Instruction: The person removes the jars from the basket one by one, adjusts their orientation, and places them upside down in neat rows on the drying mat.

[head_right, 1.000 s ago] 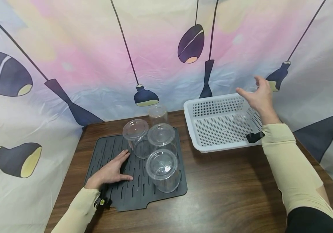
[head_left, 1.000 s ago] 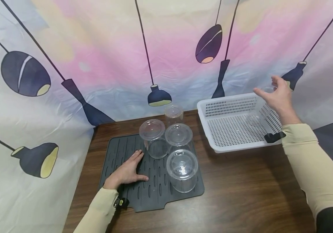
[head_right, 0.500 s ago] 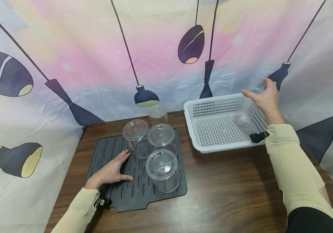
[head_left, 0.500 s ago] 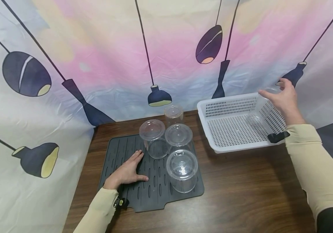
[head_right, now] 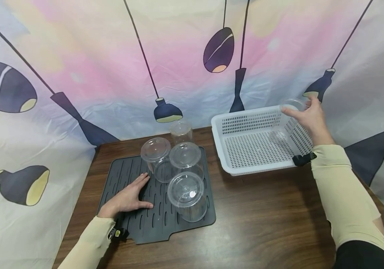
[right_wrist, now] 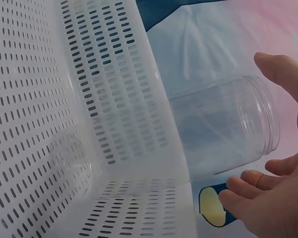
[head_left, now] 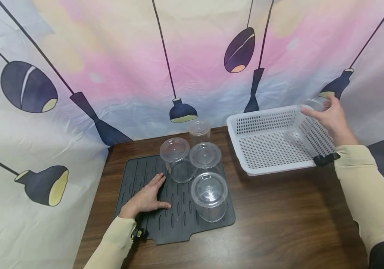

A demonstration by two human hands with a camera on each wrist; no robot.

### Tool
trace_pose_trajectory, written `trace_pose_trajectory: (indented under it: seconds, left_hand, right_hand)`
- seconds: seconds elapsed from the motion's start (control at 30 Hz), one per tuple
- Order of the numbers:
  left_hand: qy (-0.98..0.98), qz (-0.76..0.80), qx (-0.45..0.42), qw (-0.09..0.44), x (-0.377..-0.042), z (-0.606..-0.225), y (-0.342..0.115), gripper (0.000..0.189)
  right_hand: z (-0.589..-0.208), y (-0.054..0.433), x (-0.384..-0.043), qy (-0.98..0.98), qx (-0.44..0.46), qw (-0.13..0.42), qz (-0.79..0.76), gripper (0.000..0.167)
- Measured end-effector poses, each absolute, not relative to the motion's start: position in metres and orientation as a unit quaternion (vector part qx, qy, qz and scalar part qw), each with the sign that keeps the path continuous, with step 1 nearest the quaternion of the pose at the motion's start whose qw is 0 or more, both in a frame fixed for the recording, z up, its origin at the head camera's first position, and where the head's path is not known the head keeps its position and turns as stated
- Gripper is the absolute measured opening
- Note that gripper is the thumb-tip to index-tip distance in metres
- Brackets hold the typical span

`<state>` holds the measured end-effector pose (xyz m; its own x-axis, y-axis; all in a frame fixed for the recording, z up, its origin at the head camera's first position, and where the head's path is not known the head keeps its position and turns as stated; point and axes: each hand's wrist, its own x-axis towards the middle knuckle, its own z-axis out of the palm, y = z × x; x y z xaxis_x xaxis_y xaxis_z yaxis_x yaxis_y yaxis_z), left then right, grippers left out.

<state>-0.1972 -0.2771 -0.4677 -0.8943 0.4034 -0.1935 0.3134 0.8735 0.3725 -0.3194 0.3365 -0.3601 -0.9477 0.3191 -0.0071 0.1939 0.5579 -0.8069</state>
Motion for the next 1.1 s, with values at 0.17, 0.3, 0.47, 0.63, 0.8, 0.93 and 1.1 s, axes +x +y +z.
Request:
trace_pose_trajectory:
  seconds: [0.17, 0.3, 0.47, 0.63, 0.8, 0.93, 1.1]
  left_hand:
    - [0.960, 0.166, 0.183, 0.134, -0.1958, -0.4686, -0.2789, 0.110]
    - [0.959, 0.167, 0.184, 0.134, -0.1947, -0.4695, -0.2790, 0.110]
    - [0.959, 0.168, 0.186, 0.131, -0.1944, -0.4695, -0.2777, 0.110]
    - [0.961, 0.163, 0.183, 0.130, -0.1941, -0.4696, -0.2775, 0.110]
    - [0.960, 0.165, 0.185, 0.130, -0.1947, -0.4688, -0.2772, 0.110]
    - [0.959, 0.166, 0.187, 0.130, -0.1953, -0.4688, -0.2771, 0.110]
    - [0.959, 0.167, 0.186, 0.131, -0.1956, -0.4696, -0.2777, 0.111]
  right_hand:
    - [-0.3602, 0.3353, -0.3188, -0.888, -0.128, 0.046, 0.440, 0.118]
    - [-0.3624, 0.3355, -0.3178, -0.888, -0.119, 0.029, 0.444, 0.121]
    - [-0.3675, 0.3371, -0.3179, -0.888, -0.120, 0.011, 0.445, 0.119]
    - [-0.3689, 0.3371, -0.3192, -0.883, -0.125, -0.009, 0.452, 0.118]
    - [-0.3660, 0.3371, -0.3177, -0.878, -0.135, -0.027, 0.458, 0.122]
    - [-0.3654, 0.3377, -0.3166, -0.876, -0.140, -0.035, 0.461, 0.124]
    - [-0.3671, 0.3387, -0.3183, -0.876, -0.143, -0.037, 0.458, 0.122]
